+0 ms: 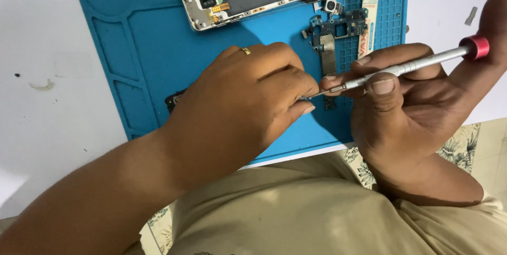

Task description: Disassembling and reassembling internal components of a smartphone, including the motherboard and screws.

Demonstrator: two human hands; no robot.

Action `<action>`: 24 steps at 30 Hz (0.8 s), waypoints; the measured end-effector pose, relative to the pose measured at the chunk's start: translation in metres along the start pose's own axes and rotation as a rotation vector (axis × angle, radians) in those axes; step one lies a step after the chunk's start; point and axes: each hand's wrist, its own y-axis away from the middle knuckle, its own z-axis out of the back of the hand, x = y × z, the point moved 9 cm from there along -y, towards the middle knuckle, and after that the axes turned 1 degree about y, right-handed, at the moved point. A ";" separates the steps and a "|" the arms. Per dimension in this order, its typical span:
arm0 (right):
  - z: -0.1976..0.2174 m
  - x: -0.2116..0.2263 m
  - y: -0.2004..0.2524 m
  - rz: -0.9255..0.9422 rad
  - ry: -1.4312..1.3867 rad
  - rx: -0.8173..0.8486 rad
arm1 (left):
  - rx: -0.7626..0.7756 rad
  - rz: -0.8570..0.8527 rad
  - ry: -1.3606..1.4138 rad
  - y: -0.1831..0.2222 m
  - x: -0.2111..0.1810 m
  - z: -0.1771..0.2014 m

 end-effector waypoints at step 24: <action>-0.014 0.031 0.020 0.250 0.065 0.092 | 0.031 0.124 0.133 -0.006 0.007 0.002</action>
